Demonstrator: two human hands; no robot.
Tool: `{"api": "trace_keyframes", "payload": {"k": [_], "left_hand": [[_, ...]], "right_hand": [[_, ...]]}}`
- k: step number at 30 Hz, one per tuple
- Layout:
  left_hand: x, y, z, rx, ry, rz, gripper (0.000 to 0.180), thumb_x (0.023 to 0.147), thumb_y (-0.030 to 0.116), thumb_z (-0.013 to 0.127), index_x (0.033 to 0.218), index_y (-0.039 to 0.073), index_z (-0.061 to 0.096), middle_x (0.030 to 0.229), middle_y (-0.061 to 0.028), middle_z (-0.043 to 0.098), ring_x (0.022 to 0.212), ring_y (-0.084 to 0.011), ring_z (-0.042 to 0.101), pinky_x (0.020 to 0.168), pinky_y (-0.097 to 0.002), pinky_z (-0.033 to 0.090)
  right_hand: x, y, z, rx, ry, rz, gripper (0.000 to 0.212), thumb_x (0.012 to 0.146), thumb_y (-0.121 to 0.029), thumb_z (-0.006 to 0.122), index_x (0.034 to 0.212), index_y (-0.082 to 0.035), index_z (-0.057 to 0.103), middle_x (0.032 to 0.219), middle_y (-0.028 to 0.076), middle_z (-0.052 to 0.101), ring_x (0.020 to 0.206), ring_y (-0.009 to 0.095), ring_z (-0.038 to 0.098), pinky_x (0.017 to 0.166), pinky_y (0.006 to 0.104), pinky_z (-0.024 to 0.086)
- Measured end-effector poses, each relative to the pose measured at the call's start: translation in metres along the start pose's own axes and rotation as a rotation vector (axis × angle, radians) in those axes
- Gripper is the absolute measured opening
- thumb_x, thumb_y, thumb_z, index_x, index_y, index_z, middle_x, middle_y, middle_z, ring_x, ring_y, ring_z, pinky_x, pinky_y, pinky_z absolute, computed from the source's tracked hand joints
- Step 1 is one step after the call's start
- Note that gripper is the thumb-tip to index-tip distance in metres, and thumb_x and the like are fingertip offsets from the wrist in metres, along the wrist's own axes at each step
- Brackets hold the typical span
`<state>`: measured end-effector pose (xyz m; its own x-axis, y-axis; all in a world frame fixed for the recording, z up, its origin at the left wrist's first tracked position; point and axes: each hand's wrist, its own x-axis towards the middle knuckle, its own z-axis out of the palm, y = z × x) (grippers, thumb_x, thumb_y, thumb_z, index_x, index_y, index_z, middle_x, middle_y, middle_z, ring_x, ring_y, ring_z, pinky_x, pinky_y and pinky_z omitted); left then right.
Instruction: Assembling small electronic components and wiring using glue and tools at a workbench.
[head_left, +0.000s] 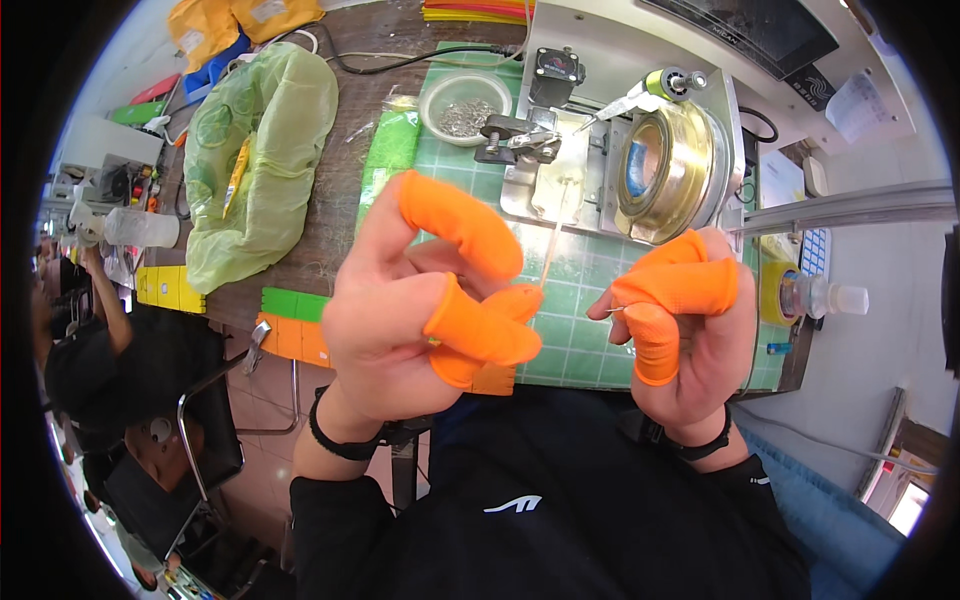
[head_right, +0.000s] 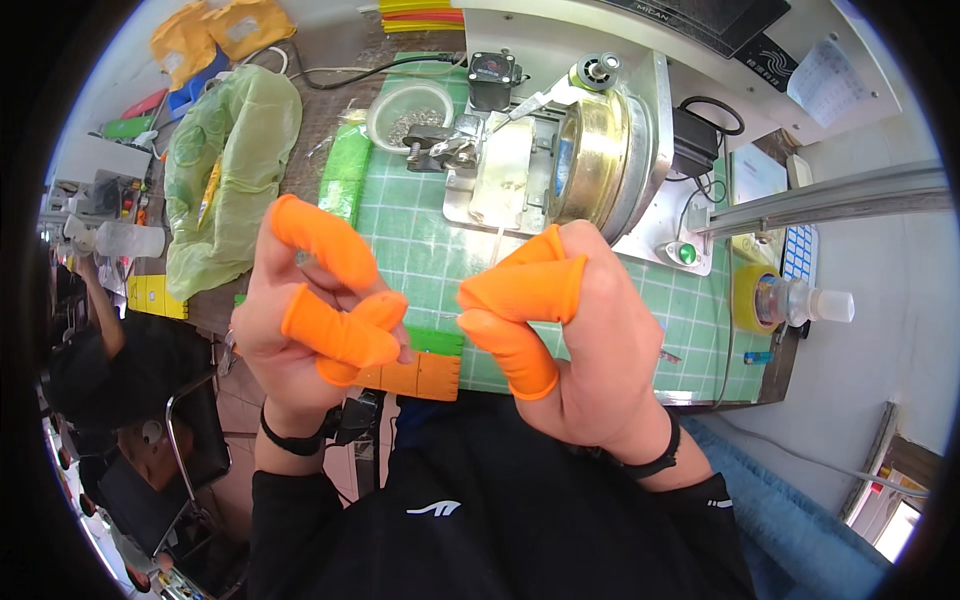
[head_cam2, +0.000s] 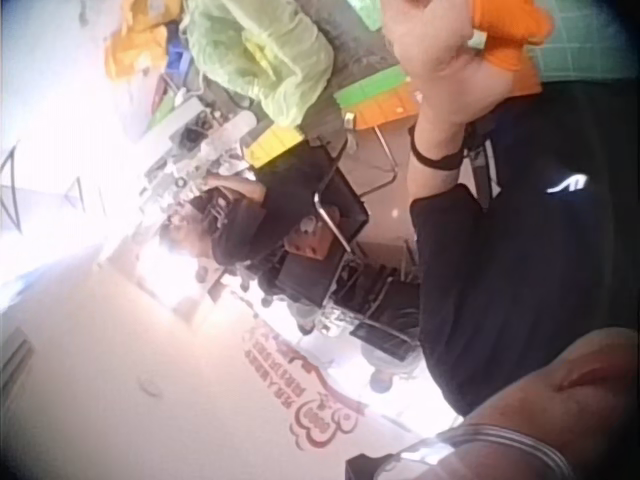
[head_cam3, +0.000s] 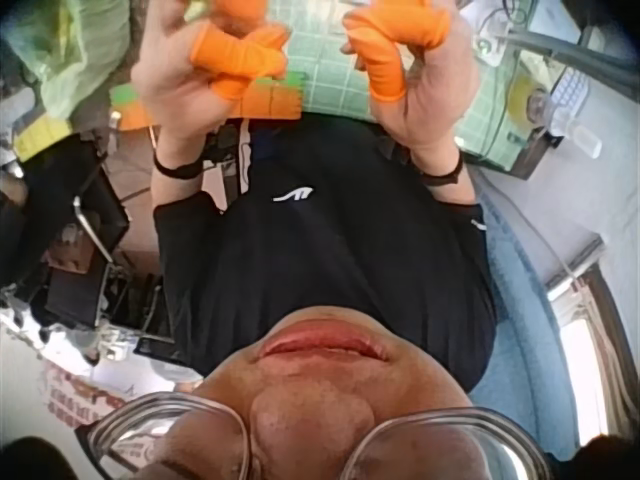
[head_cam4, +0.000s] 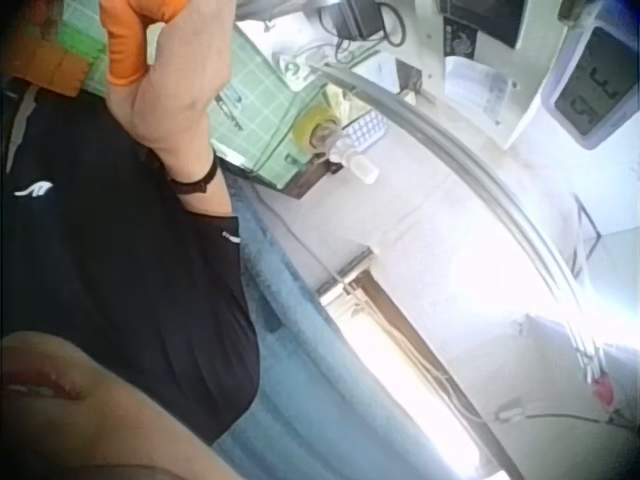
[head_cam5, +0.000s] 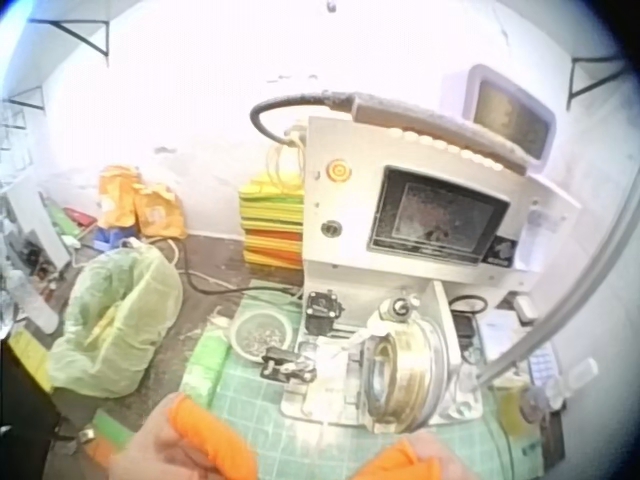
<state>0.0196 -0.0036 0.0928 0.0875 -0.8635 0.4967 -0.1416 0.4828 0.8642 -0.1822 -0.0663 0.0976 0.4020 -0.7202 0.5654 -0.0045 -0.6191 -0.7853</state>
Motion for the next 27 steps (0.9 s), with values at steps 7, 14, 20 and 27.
{"api": "trace_keyframes", "payload": {"k": [7, 14, 20, 27], "left_hand": [[0.004, -0.006, -0.005, 0.126, -0.115, 0.172, 0.032, 0.078, -0.007, 0.077, 0.102, -0.004, 0.057, 0.098, -0.0119, 0.054, 0.062, -0.0175, 0.06, 0.054, -0.0271, 0.051], [0.012, 0.017, 0.015, -0.267, 0.057, -0.209, 0.027, 0.079, 0.003, 0.08, 0.101, 0.0, 0.065, 0.103, -0.0124, 0.056, 0.071, -0.0135, 0.057, 0.055, -0.0219, 0.047], [0.019, 0.011, 0.006, 0.258, -0.076, 0.129, 0.024, 0.075, 0.004, 0.079, 0.098, 0.005, 0.071, 0.101, -0.0134, 0.059, 0.085, -0.0218, 0.056, 0.072, -0.0329, 0.046], [0.031, 0.015, 0.01, 0.403, -0.084, 0.266, 0.02, 0.074, 0.001, 0.075, 0.093, 0.005, 0.068, 0.098, -0.0137, 0.063, 0.086, -0.0259, 0.057, 0.074, -0.0344, 0.046]], "right_hand": [[0.0, -0.001, 0.005, 0.043, -0.006, -0.01, 0.033, 0.083, 0.0, 0.081, 0.106, 0.003, 0.058, 0.086, 0.012, 0.07, 0.068, 0.024, 0.059, 0.06, 0.0326, 0.048], [0.002, -0.004, 0.003, 0.014, -0.007, -0.065, 0.035, 0.081, -0.001, 0.082, 0.106, 0.003, 0.058, 0.085, 0.013, 0.068, 0.066, 0.024, 0.059, 0.057, 0.0325, 0.047], [0.006, -0.005, 0.003, -0.025, -0.049, -0.092, 0.035, 0.08, 0.0, 0.083, 0.106, 0.003, 0.059, 0.081, 0.013, 0.065, 0.064, 0.025, 0.057, 0.055, 0.033, 0.045], [0.004, -0.003, 0.003, -0.026, -0.061, -0.085, 0.04, 0.083, 0.001, 0.08, 0.113, 0.006, 0.055, 0.085, 0.014, 0.065, 0.064, 0.022, 0.057, 0.055, 0.0323, 0.046]]}}
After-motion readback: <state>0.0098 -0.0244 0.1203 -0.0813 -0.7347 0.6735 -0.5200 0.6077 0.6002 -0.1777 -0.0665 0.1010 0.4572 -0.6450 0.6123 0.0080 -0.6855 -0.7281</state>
